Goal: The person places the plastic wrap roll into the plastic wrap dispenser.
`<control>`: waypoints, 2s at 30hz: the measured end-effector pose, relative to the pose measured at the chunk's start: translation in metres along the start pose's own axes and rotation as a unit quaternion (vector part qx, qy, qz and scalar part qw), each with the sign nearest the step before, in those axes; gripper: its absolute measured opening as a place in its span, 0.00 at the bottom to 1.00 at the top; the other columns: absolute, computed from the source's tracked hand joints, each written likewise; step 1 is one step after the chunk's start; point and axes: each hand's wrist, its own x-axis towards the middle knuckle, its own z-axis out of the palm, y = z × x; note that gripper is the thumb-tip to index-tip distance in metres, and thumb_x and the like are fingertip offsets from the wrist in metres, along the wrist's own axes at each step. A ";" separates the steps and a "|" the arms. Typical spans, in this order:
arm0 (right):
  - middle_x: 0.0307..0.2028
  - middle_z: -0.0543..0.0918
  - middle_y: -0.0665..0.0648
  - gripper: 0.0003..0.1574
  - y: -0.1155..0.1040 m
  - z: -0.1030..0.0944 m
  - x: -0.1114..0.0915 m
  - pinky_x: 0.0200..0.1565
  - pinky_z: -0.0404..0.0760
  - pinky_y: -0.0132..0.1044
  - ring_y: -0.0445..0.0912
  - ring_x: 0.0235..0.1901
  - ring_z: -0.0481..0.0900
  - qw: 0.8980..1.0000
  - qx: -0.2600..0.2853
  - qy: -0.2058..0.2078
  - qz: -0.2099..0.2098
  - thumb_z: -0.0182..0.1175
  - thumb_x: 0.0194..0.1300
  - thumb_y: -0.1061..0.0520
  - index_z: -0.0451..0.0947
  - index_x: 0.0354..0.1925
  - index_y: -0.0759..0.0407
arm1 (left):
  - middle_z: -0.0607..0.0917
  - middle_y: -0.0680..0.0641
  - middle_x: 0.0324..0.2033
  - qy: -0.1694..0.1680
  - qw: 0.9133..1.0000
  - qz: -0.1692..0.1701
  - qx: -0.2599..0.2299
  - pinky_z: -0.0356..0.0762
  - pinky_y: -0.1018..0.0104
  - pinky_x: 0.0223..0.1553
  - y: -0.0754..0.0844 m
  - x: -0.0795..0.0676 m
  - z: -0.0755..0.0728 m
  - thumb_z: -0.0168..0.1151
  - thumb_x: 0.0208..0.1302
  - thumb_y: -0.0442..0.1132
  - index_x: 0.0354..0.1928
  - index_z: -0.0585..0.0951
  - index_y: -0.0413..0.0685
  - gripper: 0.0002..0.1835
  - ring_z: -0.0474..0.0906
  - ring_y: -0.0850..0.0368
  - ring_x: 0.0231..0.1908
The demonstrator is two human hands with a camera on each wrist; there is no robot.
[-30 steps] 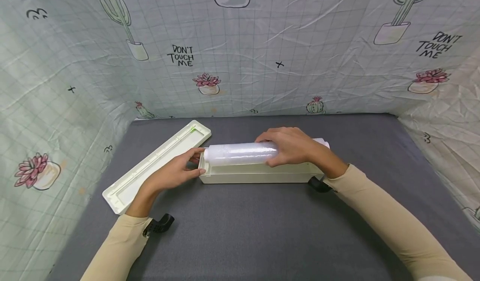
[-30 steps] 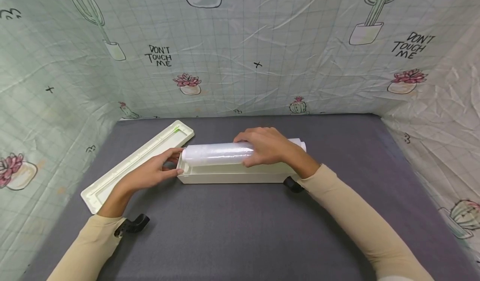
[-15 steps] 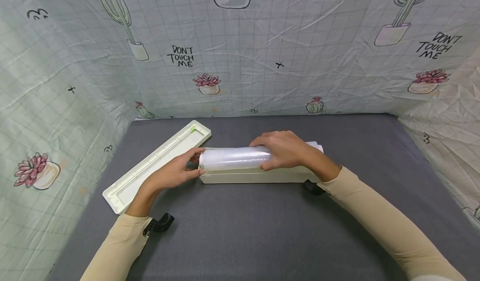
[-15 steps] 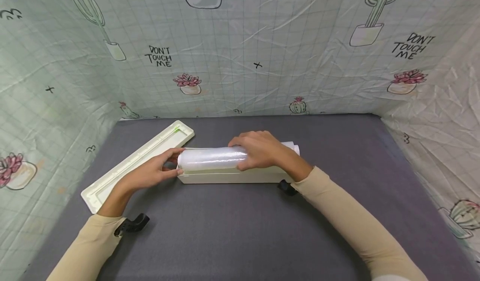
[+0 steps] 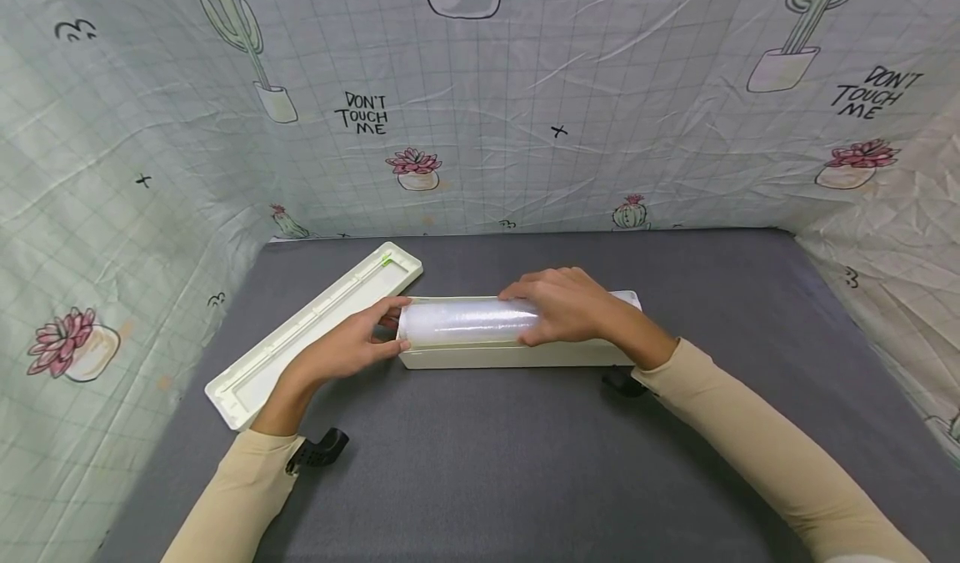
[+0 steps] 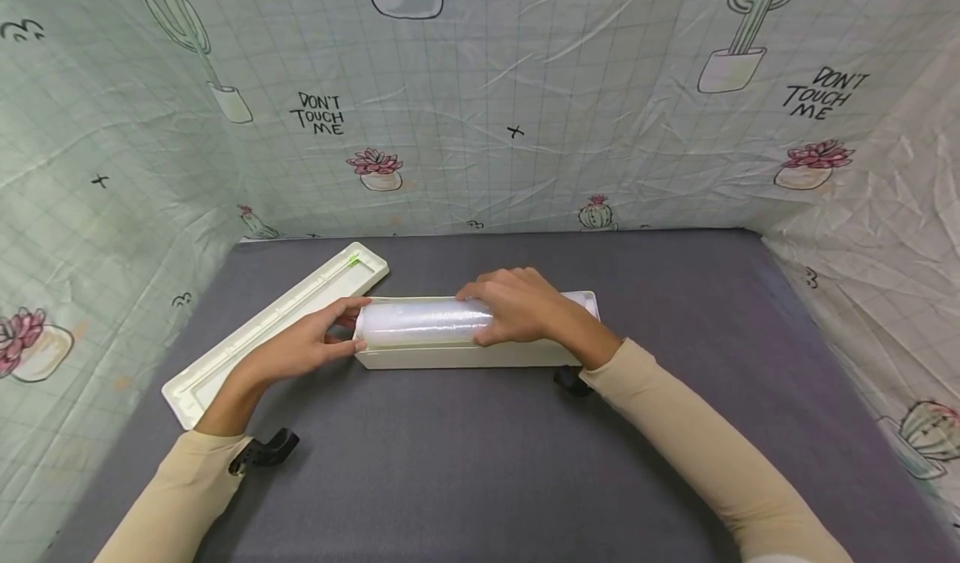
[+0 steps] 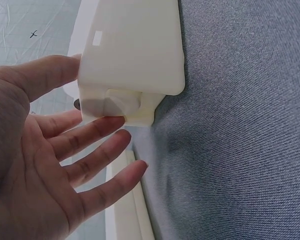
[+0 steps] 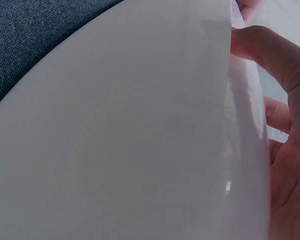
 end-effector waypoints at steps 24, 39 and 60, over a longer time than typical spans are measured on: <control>0.58 0.84 0.51 0.37 0.007 0.012 -0.007 0.44 0.83 0.46 0.48 0.53 0.84 1.000 0.011 -0.008 -0.011 0.75 0.58 0.42 0.80 0.64 0.47 | 0.76 0.37 0.63 0.003 1.000 -0.004 0.011 0.76 0.45 0.57 0.000 0.000 0.000 0.65 0.71 0.45 0.76 0.61 0.41 0.38 0.74 0.40 0.64; 0.50 0.87 0.53 0.21 0.043 -0.020 -0.045 0.54 0.81 0.52 0.45 0.47 0.85 0.986 0.167 0.010 0.025 0.68 0.68 0.55 0.83 0.58 0.55 | 0.77 0.37 0.63 0.007 1.000 -0.003 0.023 0.77 0.44 0.56 -0.001 -0.002 -0.001 0.65 0.71 0.47 0.76 0.61 0.41 0.38 0.74 0.40 0.63; 0.48 0.85 0.54 0.20 0.075 -0.034 -0.099 0.40 0.80 0.44 0.48 0.44 0.84 0.981 0.081 0.044 0.169 0.62 0.73 0.51 0.83 0.59 0.55 | 0.77 0.38 0.64 0.005 0.999 -0.005 0.034 0.76 0.45 0.56 -0.001 0.001 -0.001 0.66 0.70 0.48 0.76 0.61 0.43 0.39 0.74 0.41 0.64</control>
